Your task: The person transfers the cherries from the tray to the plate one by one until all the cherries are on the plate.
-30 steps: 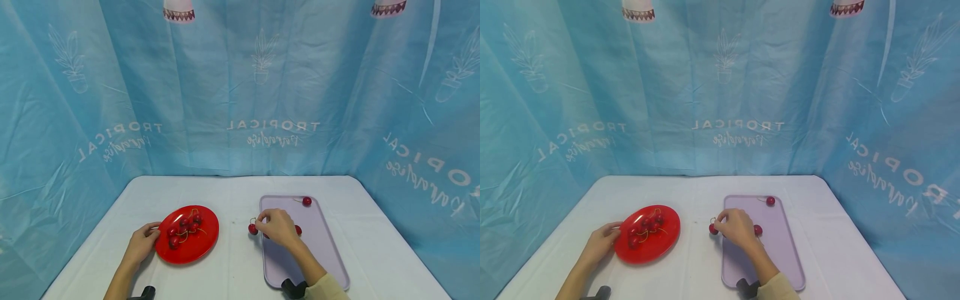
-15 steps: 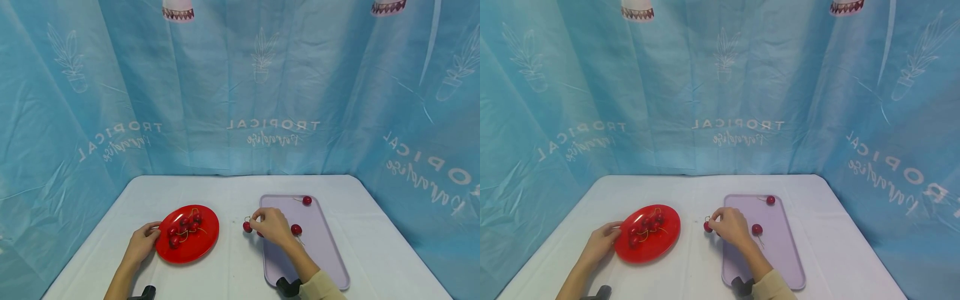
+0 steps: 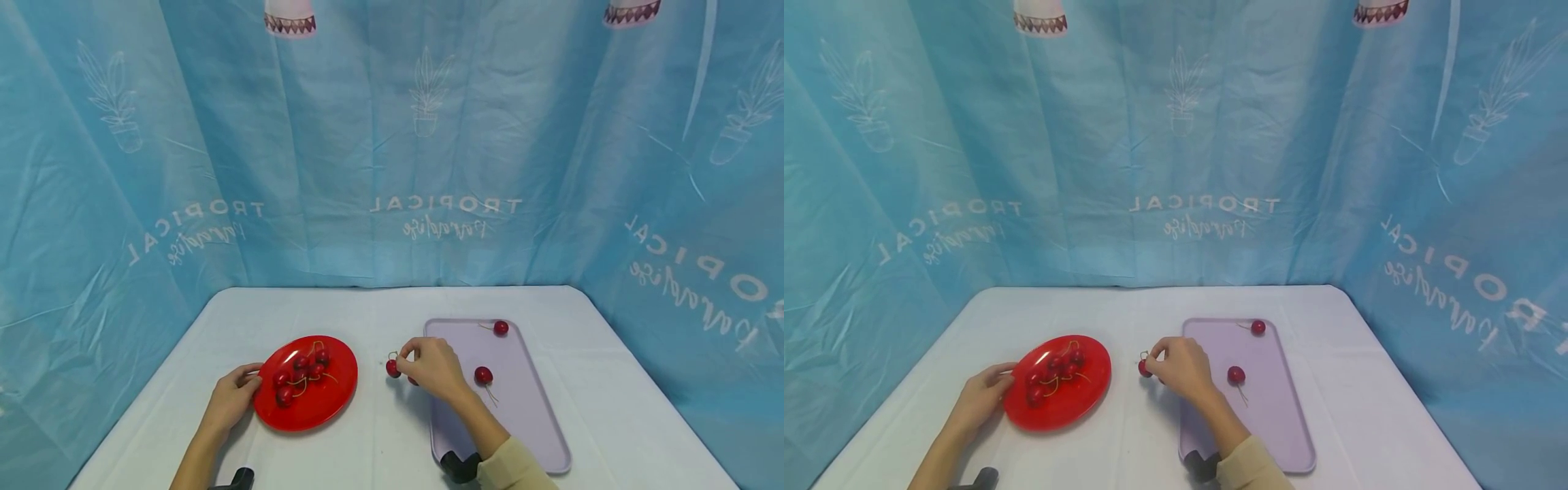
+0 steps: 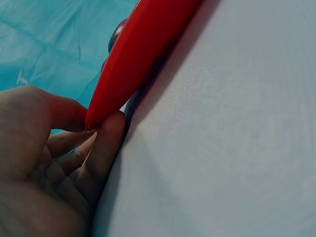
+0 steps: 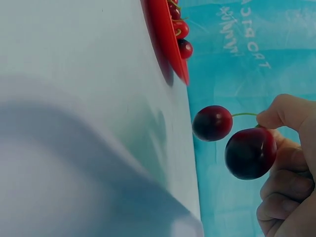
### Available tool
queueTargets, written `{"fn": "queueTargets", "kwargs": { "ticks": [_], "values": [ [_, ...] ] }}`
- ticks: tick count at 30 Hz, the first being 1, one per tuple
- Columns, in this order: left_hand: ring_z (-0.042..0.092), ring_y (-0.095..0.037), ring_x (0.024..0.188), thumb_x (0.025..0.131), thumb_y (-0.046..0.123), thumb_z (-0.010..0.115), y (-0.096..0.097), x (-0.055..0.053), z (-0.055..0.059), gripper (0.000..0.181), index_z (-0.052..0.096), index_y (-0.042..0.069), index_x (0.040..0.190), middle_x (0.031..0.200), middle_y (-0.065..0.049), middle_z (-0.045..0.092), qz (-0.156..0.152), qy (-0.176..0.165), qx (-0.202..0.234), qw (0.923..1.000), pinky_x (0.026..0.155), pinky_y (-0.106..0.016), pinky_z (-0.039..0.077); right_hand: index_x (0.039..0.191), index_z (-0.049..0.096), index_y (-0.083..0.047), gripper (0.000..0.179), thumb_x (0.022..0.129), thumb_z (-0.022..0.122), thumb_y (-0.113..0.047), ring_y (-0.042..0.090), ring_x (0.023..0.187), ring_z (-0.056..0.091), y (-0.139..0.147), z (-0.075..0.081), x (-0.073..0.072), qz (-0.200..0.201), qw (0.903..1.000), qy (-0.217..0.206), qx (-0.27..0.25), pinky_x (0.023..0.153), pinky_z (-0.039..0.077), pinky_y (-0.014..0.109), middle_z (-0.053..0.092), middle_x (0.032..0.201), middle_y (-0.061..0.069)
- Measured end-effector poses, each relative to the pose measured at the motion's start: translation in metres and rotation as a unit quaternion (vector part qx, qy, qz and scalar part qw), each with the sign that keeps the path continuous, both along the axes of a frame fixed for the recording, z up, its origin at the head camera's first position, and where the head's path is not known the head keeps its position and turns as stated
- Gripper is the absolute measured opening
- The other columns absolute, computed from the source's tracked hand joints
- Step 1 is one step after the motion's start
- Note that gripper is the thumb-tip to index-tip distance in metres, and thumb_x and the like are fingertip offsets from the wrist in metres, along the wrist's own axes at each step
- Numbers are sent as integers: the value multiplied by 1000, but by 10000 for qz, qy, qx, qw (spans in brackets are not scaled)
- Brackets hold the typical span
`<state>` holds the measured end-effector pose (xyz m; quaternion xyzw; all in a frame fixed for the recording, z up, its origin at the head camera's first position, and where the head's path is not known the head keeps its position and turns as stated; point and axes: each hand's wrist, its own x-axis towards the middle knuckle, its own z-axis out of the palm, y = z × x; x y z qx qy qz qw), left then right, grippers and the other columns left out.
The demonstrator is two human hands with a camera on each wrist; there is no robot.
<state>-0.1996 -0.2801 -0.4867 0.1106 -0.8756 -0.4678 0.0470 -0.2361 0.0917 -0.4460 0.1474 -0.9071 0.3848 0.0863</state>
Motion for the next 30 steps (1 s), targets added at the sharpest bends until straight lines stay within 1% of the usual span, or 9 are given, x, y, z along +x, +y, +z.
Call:
{"fn": "queueTargets", "kwargs": {
  "ticks": [7, 11, 15, 18, 23, 26, 30],
  "values": [
    [57, -36, 107, 98, 18, 49, -1, -2, -1, 41, 49, -2, 134, 121, -26, 57, -25, -61, 1, 10000, 83, -37, 54, 80, 69, -21, 6, 83, 68, -27, 12, 42, 48, -9, 0, 0, 94, 9999, -21, -70, 37, 36, 28, 51, 48, -9],
    [57, -35, 108, 99, 17, 48, -1, -3, -2, 40, 49, 0, 135, 122, -25, 57, 30, -139, -11, 9999, 83, -36, 54, 80, 69, -22, 7, 83, 68, -28, 12, 42, 49, -14, -1, -1, 104, 9999, -39, -132, 37, 37, 28, 51, 48, -9],
    [57, -36, 109, 99, 17, 48, -1, -5, -2, 40, 49, -1, 134, 122, -25, 57, 27, -96, -59, 9999, 85, -38, 53, 82, 69, -21, 8, 84, 68, -28, 13, 42, 50, -17, -3, -3, 109, 9998, -106, -160, 38, 41, 29, 52, 49, -9],
    [57, -36, 108, 98, 17, 48, -1, -5, -1, 40, 49, -2, 134, 121, -26, 57, -11, -68, -37, 10000, 84, -38, 54, 82, 70, -21, 8, 84, 69, -28, 13, 43, 50, -20, -4, -4, 94, 9997, -144, -189, 39, 43, 30, 53, 49, -8],
    [57, -35, 107, 98, 17, 49, -1, -4, -2, 40, 50, -1, 133, 120, -25, 58, 37, -118, -54, 9999, 84, -38, 54, 80, 70, -21, 7, 84, 68, -27, 12, 41, 50, -26, -5, -5, 178, 9995, 2, -273, 38, 41, 29, 52, 47, -10],
    [57, -34, 107, 98, 17, 49, -2, -5, -3, 39, 50, -1, 133, 120, -25, 58, 37, -90, -47, 9999, 84, -38, 54, 79, 69, -21, 7, 84, 66, -26, 10, 41, 50, -32, -6, -5, 263, 9992, 80, -277, 37, 40, 28, 51, 46, -12],
    [58, -35, 105, 98, 16, 49, -3, -6, -3, 40, 50, -3, 132, 120, -26, 58, -15, -42, 19, 10000, 82, -37, 55, 79, 69, -22, 8, 84, 65, -26, 10, 40, 50, -39, -4, -6, 300, 9991, 56, -302, 37, 40, 28, 51, 46, -12]
  ]
}}
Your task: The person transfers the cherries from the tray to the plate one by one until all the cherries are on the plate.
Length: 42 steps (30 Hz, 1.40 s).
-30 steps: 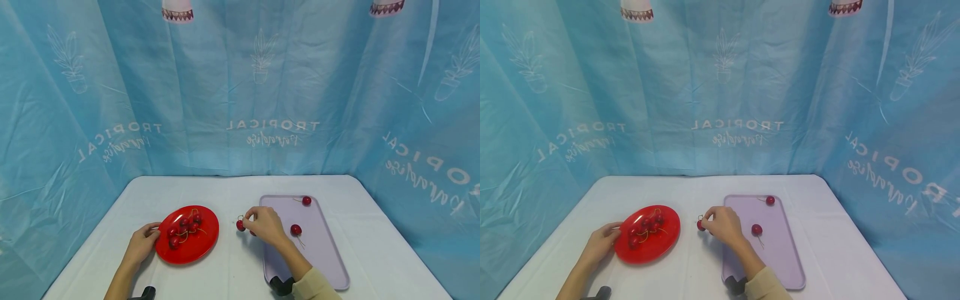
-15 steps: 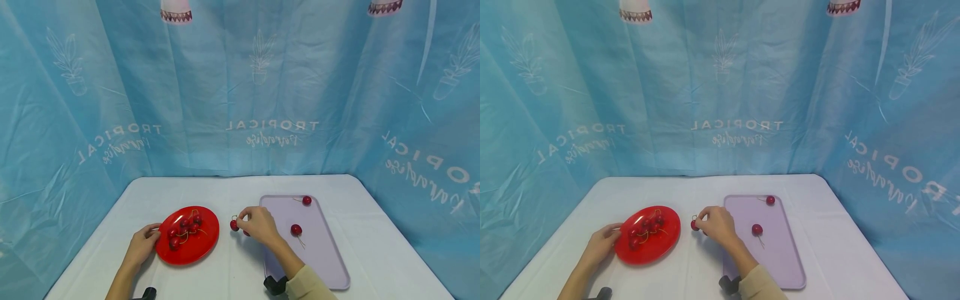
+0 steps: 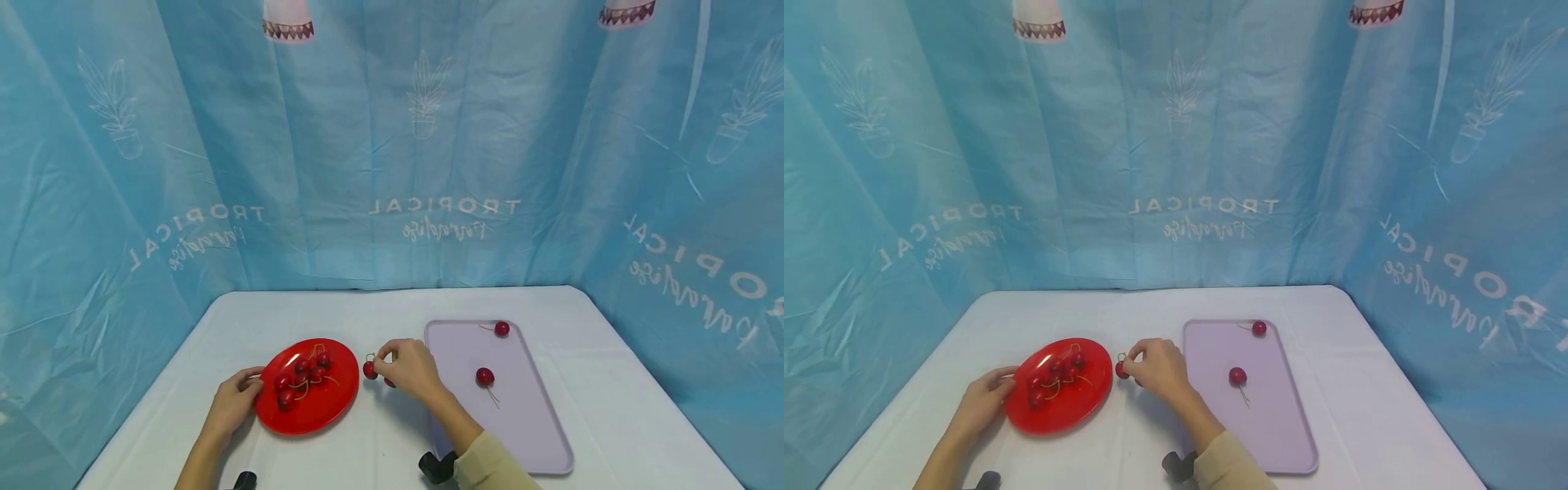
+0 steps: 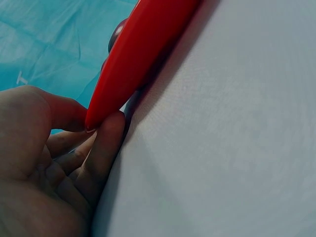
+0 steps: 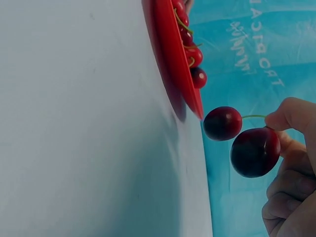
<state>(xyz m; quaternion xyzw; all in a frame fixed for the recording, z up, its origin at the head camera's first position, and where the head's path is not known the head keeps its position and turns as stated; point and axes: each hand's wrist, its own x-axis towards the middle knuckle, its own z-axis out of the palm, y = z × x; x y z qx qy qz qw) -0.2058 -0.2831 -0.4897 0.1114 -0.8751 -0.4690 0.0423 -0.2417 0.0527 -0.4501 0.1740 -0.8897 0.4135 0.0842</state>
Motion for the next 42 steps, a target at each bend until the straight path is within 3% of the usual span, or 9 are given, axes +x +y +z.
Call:
{"fn": "queueTargets", "kwargs": {
  "ticks": [13, 27, 32, 35, 42],
  "values": [
    [58, -36, 106, 97, 17, 50, 2, 3, 5, 40, 51, -3, 132, 119, -26, 59, -1, 13, -33, 10000, 84, -40, 54, 80, 69, -21, 7, 84, 65, -26, 11, 41, 49, -14, 0, -2, -54, 9999, -95, -87, 38, 41, 27, 51, 48, -9],
    [58, -35, 106, 97, 16, 49, 3, 4, 5, 39, 51, -3, 132, 119, -26, 59, -33, 47, -15, 10000, 85, -39, 54, 79, 71, -18, 6, 82, 67, -23, 13, 43, 50, -36, 0, -6, -13, 9948, -641, -790, 42, 41, 27, 52, 50, -3],
    [58, -34, 105, 97, 15, 50, 2, 3, 3, 39, 51, -3, 132, 119, -26, 59, -30, 28, -60, 10000, 85, -40, 54, 78, 71, -19, 7, 83, 68, -24, 13, 44, 50, -42, -4, -10, -101, 9937, -782, -801, 43, 42, 26, 53, 51, -3],
    [59, -33, 104, 97, 15, 50, 2, 3, 2, 39, 51, -3, 132, 118, -25, 59, -26, 33, -52, 10000, 83, -38, 54, 78, 70, -19, 8, 83, 68, -25, 13, 44, 52, -46, -7, -11, -138, 9928, -875, -803, 44, 45, 26, 54, 51, -3],
    [62, -30, 98, 97, 12, 49, 1, 1, -1, 38, 50, -4, 132, 116, -25, 60, -47, 146, 183, 9997, 71, -28, 56, 80, 72, -15, 9, 83, 69, -22, 13, 42, 52, -54, -10, -12, -114, 9934, -647, -945, 41, 45, 26, 53, 50, -3]
  ]
}}
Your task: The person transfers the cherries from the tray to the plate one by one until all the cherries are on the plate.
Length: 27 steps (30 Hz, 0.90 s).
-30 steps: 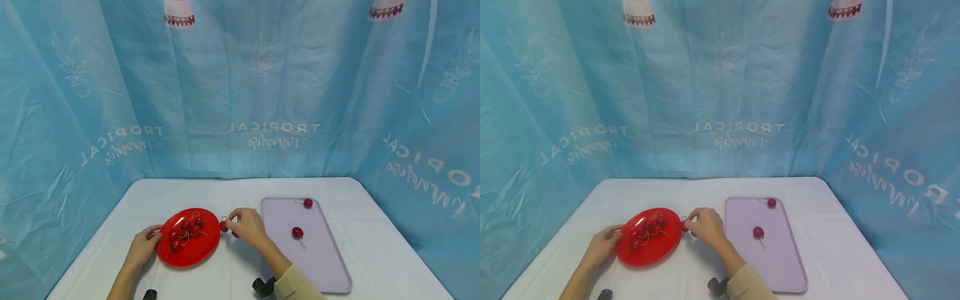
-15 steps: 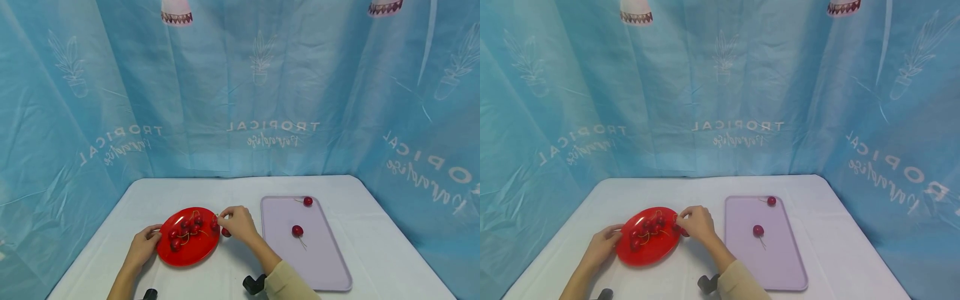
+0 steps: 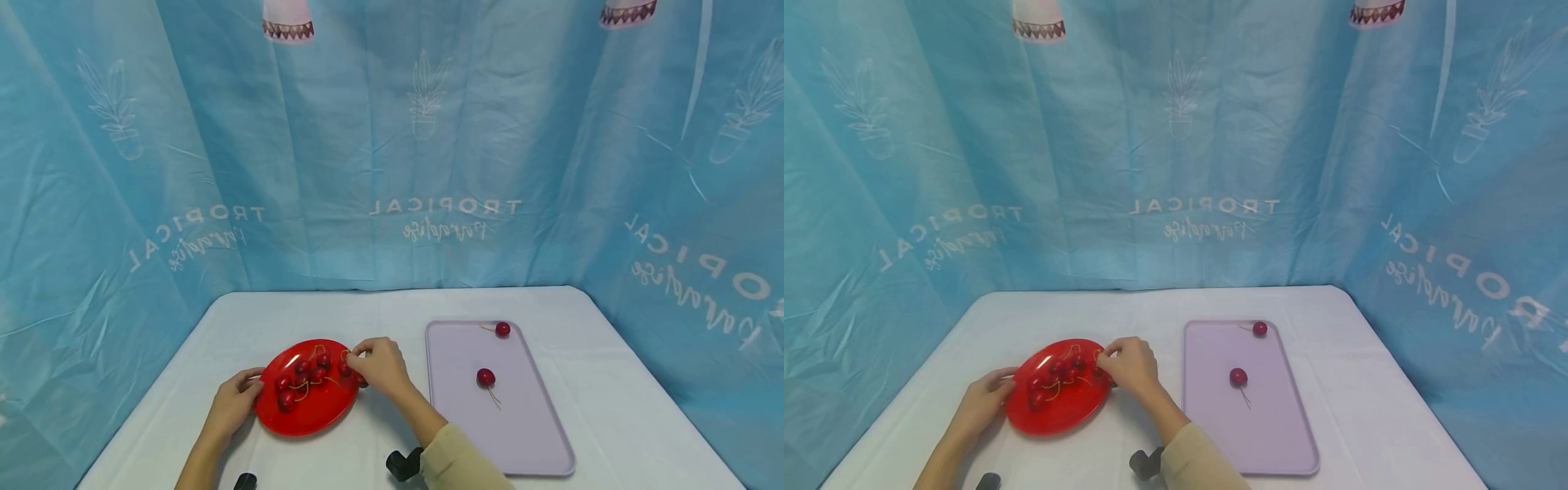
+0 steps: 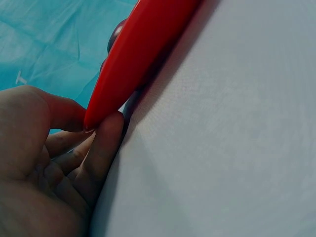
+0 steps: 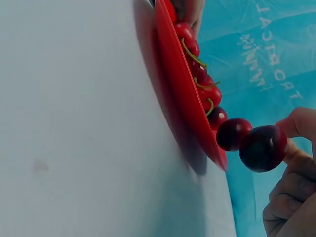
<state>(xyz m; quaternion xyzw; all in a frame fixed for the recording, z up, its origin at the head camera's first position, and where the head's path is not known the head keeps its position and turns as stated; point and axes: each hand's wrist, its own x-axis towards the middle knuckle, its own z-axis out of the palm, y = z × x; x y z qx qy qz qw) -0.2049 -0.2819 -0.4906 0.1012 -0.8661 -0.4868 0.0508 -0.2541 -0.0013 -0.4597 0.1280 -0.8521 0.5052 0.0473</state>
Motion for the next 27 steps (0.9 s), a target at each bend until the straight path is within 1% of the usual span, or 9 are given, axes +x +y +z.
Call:
{"fn": "queueTargets", "kwargs": {
  "ticks": [4, 11, 14, 17, 21, 24, 27],
  "values": [
    [61, -30, 100, 97, 13, 49, 0, 1, 0, 38, 51, -3, 131, 116, -24, 60, 7, -17, -86, 10000, 73, -28, 56, 80, 73, -16, 9, 83, 68, -23, 13, 41, 49, -6, -3, -2, -154, 9998, -61, 58, 40, 43, 24, 50, 49, -3],
    [60, -32, 102, 97, 14, 49, 2, 2, 4, 39, 50, -3, 132, 118, -25, 59, -16, -64, -14, 10000, 74, -27, 56, 75, 72, -15, 10, 82, 69, -21, 11, 46, 48, -14, -4, -2, -320, 9981, -406, -340, 43, 45, 25, 55, 54, -4],
    [60, -33, 103, 97, 14, 49, 1, 2, 5, 39, 50, -3, 132, 118, -25, 59, -25, -59, -33, 10000, 75, -28, 56, 74, 72, -15, 10, 81, 69, -22, 11, 47, 47, -15, -7, -3, -407, 9979, -371, -344, 42, 43, 25, 55, 54, -5],
    [59, -33, 103, 97, 15, 50, 1, 2, 4, 39, 51, -3, 132, 117, -25, 59, -12, -96, -29, 9999, 77, -31, 56, 75, 73, -16, 9, 80, 69, -23, 10, 47, 45, -16, -14, -4, -495, 9979, -369, -216, 42, 40, 24, 55, 54, -7],
    [60, -32, 103, 97, 15, 50, 1, 1, 0, 39, 50, -3, 132, 118, -24, 59, 49, -201, -28, 9998, 79, -33, 56, 75, 73, -17, 9, 80, 68, -22, 9, 46, 44, -15, -23, -4, -508, 9976, -459, -102, 41, 39, 24, 54, 53, -8],
    [60, -32, 103, 98, 15, 50, 1, -1, -1, 39, 50, -3, 133, 119, -25, 59, 77, -232, -57, 9997, 77, -31, 56, 75, 73, -17, 8, 81, 68, -21, 9, 45, 44, -14, -24, -4, -456, 9982, -379, -84, 41, 40, 24, 54, 52, -8],
    [60, -32, 103, 98, 15, 50, 1, -2, 0, 39, 50, -2, 132, 118, -24, 59, 67, -173, -96, 9998, 78, -32, 56, 78, 73, -16, 10, 82, 68, -24, 9, 46, 45, -12, -20, -4, -450, 9986, -270, -73, 41, 40, 25, 54, 53, -7]
  ]
}}
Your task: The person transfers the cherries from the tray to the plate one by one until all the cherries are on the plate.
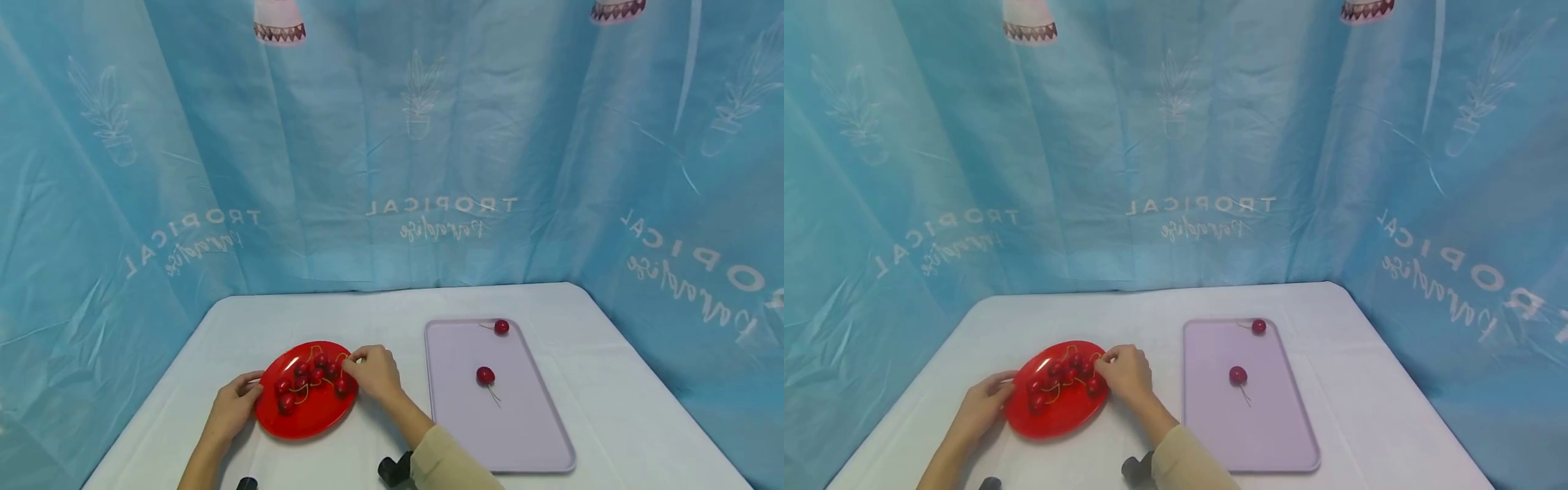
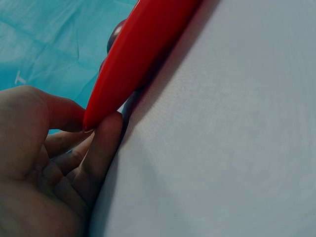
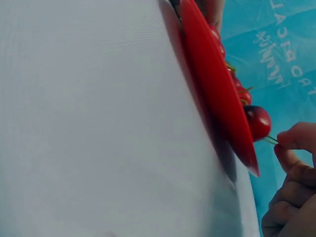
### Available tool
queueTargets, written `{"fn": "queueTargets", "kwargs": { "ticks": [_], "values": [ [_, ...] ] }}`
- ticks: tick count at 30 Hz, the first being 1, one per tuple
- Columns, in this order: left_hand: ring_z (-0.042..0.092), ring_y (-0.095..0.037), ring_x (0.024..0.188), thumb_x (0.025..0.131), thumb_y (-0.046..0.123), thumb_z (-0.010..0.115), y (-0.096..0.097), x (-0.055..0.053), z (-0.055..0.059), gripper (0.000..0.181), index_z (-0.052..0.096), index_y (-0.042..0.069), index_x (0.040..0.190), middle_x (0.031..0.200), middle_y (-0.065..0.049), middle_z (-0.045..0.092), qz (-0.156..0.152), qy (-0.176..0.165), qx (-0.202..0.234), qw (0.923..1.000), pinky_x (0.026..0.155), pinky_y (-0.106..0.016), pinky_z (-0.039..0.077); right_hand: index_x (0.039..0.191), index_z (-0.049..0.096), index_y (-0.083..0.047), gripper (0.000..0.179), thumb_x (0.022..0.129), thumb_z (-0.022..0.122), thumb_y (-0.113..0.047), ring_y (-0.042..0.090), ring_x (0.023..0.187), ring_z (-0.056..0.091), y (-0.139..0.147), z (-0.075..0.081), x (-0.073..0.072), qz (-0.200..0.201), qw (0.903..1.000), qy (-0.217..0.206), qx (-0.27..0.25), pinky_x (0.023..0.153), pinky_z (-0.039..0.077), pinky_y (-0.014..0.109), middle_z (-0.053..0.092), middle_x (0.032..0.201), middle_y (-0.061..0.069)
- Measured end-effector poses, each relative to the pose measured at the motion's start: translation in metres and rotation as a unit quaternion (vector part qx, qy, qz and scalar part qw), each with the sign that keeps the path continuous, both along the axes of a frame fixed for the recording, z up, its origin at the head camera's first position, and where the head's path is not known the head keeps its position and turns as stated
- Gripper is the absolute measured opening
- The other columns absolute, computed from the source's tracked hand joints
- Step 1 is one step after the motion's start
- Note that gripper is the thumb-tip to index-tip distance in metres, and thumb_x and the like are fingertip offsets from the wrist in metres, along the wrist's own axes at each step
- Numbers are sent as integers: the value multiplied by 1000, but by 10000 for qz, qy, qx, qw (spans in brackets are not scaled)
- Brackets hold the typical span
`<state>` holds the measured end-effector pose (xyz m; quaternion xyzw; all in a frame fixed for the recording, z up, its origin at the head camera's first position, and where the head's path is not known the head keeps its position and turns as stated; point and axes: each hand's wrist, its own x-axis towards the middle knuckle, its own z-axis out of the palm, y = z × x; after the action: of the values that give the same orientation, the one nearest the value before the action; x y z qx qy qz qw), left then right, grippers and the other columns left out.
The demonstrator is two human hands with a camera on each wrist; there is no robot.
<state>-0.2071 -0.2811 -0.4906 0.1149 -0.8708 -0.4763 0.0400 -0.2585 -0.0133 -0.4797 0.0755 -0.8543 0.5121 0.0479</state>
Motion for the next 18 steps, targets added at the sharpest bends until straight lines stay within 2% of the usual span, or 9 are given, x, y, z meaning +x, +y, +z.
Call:
{"fn": "queueTargets", "kwargs": {
  "ticks": [4, 9, 18],
  "values": [
    [59, -33, 105, 97, 15, 50, 0, 2, 1, 39, 51, -2, 132, 119, -25, 59, -46, 96, -44, 9999, 82, -37, 54, 83, 73, -16, 14, 84, 68, -29, 10, 46, 44, 4, 5, 0, 68, 9998, 103, 184, 40, 38, 25, 52, 53, -6],
    [58, -34, 107, 98, 15, 49, 1, 4, 2, 39, 50, -2, 133, 120, -25, 58, -57, 97, -56, 9999, 83, -36, 54, 85, 72, -18, 15, 84, 66, -32, 10, 44, 43, 16, 15, 3, 243, 9976, 250, 596, 39, 37, 25, 50, 52, -5],
    [56, -34, 107, 98, 18, 52, 0, 6, 1, 41, 50, -1, 134, 120, -24, 58, -97, 190, -172, 9996, 84, -37, 54, 83, 72, -24, 10, 83, 68, -33, 9, 48, 46, 39, 22, 7, 292, 9875, 685, 1391, 41, 39, 27, 52, 57, -9]
  ]
}}
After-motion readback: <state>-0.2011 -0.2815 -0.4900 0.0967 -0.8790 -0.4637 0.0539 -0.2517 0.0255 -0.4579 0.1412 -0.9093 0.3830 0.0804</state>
